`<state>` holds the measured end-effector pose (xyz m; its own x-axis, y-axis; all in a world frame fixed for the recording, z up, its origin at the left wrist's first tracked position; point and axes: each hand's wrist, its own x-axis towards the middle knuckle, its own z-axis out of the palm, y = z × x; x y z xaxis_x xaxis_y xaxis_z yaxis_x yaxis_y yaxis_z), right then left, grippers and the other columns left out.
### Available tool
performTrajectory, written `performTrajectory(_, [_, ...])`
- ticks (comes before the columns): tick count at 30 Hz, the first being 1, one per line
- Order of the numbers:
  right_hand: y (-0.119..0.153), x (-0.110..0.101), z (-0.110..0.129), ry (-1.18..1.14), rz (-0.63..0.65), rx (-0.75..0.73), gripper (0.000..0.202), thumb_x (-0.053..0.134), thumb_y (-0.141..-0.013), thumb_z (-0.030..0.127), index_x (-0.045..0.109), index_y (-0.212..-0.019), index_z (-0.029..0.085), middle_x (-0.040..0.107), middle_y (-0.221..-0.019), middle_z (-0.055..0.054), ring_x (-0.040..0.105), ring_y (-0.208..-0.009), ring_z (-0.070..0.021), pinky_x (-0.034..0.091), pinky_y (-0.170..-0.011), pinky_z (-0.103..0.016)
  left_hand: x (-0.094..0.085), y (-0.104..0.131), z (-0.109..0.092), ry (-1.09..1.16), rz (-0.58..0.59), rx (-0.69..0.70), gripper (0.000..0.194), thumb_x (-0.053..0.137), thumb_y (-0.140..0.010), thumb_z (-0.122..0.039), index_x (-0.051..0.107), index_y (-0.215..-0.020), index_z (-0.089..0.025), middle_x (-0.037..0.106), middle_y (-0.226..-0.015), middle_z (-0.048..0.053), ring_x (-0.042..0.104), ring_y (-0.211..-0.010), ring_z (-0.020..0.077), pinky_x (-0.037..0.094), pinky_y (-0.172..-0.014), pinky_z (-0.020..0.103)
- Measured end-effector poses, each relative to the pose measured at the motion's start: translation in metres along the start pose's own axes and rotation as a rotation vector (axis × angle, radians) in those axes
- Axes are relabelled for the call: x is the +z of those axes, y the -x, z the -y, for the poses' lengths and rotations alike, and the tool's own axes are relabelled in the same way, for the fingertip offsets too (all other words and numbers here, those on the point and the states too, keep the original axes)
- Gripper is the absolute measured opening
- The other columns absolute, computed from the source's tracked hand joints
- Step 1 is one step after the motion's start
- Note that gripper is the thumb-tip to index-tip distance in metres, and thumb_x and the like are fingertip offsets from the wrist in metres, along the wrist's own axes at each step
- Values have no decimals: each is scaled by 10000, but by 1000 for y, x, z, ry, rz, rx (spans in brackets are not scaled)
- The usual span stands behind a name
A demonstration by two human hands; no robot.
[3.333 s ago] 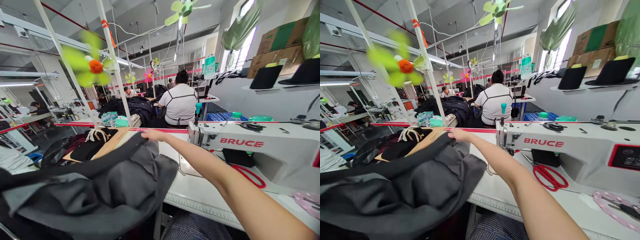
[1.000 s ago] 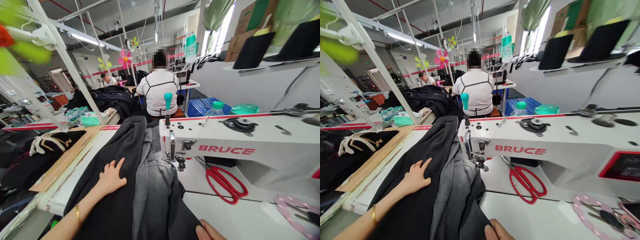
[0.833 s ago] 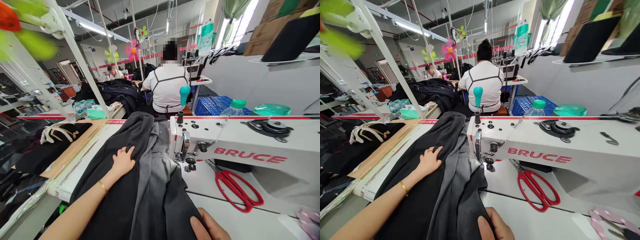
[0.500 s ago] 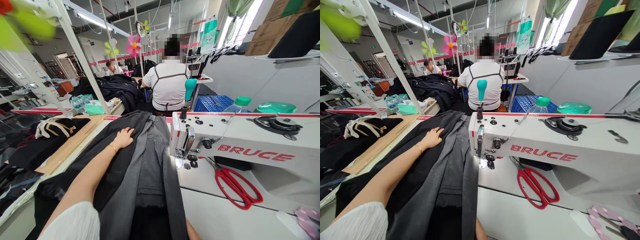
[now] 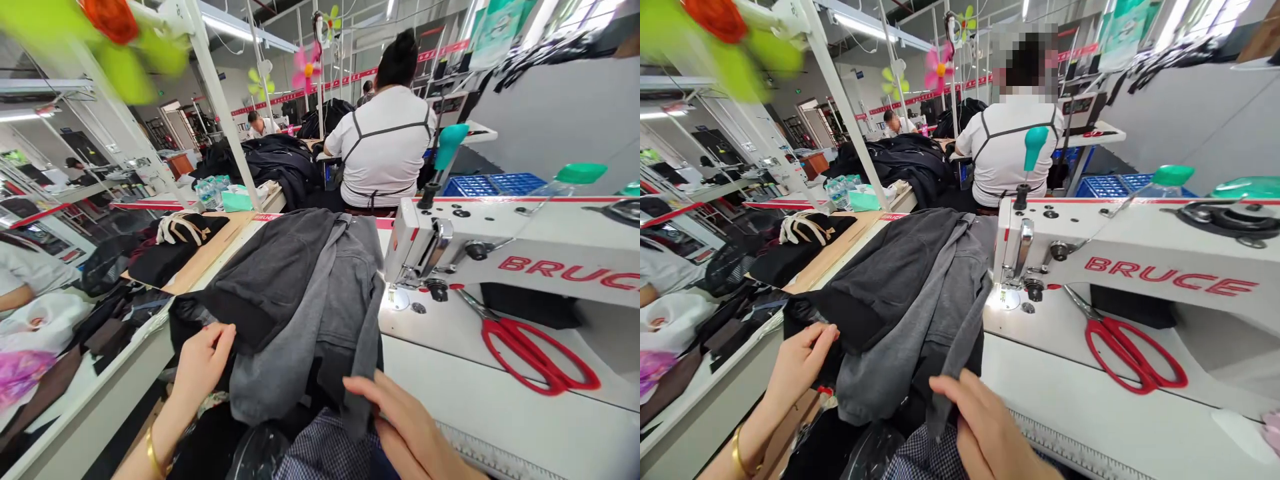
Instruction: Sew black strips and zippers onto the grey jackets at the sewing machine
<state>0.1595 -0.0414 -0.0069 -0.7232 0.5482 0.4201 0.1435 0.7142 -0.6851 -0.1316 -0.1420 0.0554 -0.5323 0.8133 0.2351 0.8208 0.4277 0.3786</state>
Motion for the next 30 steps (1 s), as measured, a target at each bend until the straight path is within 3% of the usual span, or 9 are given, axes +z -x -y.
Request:
performTrajectory(4, [-53, 11, -2, 273, 85, -337, 429, 302, -766, 25, 497, -1131, 141, 523, -817, -77, 500, -723, -169, 431, -612, -271, 16, 20, 18, 60, 15, -98, 421, 334, -818, -485, 620, -815, -176, 655, -846, 55, 593, -804, 198, 444, -726, 290])
performTrajectory(9, [-105, 31, -15, 571, -4, -611, 203, 393, -842, 130, 561, -730, 157, 443, -646, -31, 393, -608, -159, 300, -533, -288, 50, -14, -2, -81, 39, -98, 382, 507, -709, -502, 545, -557, -154, 589, -664, 121, 580, -762, 296, 432, -729, 397])
performTrajectory(12, [-130, 23, -13, 619, -97, -619, 194, 403, -842, 182, 569, -746, 163, 464, -676, -35, 389, -622, -159, 299, -547, -288, 31, -35, -16, 249, -26, -268, 403, 622, -635, -451, 448, -396, -176, 505, -466, 80, 581, -659, 302, 444, -691, 418])
performTrajectory(14, [-139, 10, -2, 585, -192, -559, 221, 375, -849, 175, 588, -795, 156, 470, -686, -39, 399, -639, -158, 322, -573, -285, 5, -41, -25, 657, -128, -343, 334, 632, -649, -434, 547, -513, -140, 564, -529, 59, 593, -663, 251, 473, -667, 369])
performTrajectory(17, [-135, -8, 24, 437, -247, -510, 257, 336, -850, 117, 593, -859, 112, 524, -783, -78, 463, -767, -172, 384, -667, -292, -17, -29, -40, 1190, -180, -366, 257, 585, -738, -334, 618, -902, -139, 659, -861, 51, 608, -807, 181, 501, -715, 288])
performTrajectory(20, [-109, -14, 39, 300, -42, -485, 275, 324, -847, 68, 543, -1014, 78, 581, -894, -93, 508, -844, -163, 416, -733, -279, 4, 2, -50, 1528, 31, -639, 255, 603, -730, -179, 613, -977, -115, 655, -956, 82, 610, -858, 178, 510, -758, 285])
performTrajectory(22, [-87, -13, 37, 278, 116, -411, 322, 327, -839, 49, 487, -1113, 106, 608, -875, -60, 531, -767, -136, 427, -691, -254, 31, 25, -51, 1588, 236, -842, 264, 604, -725, -126, 611, -988, -116, 657, -956, 89, 614, -859, 189, 517, -757, 312])
performTrajectory(25, [-61, -11, 22, 324, 199, -332, 305, 358, -831, 39, 513, -1063, 164, 622, -878, -39, 539, -727, -119, 427, -664, -243, 64, 52, -47, 1640, 394, -942, 285, 602, -737, -107, 595, -1020, -138, 643, -999, 83, 599, -904, 194, 517, -753, 327])
performTrajectory(30, [-46, -12, 8, 568, 7, -460, 188, 460, -816, 81, 583, -937, 154, 604, -990, -78, 522, -862, -179, 414, -683, -310, 70, 63, -46, 1639, 476, -959, 223, 587, -770, -165, 598, -992, -147, 641, -966, 76, 603, -805, 175, 514, -632, 286])
